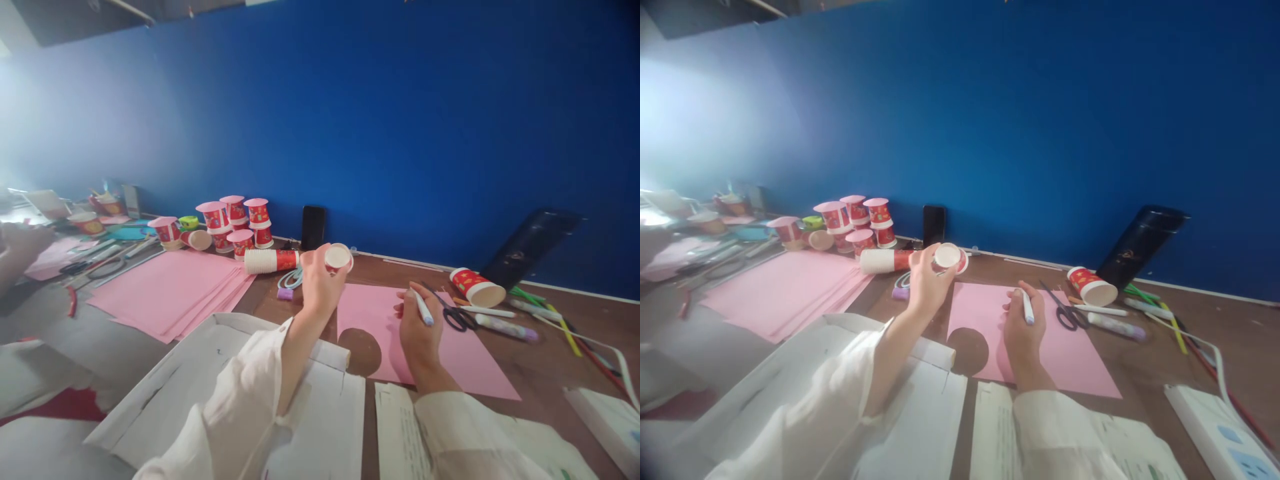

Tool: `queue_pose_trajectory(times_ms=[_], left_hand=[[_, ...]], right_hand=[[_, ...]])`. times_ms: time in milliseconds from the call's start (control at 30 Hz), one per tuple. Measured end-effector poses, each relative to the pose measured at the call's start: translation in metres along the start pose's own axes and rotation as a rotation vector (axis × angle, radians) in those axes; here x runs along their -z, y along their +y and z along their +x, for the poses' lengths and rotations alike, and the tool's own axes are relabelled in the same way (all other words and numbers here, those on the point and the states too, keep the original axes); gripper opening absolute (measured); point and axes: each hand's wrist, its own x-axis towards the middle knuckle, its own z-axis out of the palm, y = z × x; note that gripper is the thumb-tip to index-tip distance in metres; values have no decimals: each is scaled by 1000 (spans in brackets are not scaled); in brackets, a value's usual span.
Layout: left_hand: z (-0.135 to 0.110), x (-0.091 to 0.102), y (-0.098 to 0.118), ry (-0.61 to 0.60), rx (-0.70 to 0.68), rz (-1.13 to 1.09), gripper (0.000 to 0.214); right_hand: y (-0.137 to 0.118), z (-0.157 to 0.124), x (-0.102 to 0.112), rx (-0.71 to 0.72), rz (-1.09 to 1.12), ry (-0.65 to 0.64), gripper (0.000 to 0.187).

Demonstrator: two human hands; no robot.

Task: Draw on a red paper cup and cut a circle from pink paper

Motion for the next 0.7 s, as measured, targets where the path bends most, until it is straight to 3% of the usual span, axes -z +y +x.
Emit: queue_pose_trajectory(times_ms=[200,300,367,467,567,700], left_hand=[[37,-41,29,-308,-110,419,47],[50,-46,28,-365,-30,505,72],[53,-32,25,-378,-44,545,79],[50,5,16,-500,-115,613,32],[36,39,3,-669,-64,702,18],[14,51,-20,-716,-13,862,18]], right_hand=[[-1,-6,0,93,-81,-100,37],[0,-9,2,172,-110,-137,37],[1,-10,3,162,-104,-131,36],[1,-9,2,122,-76,-143,35],[2,-8,0,138,-80,-147,35],[2,-7,0,154,-133,-131,35]])
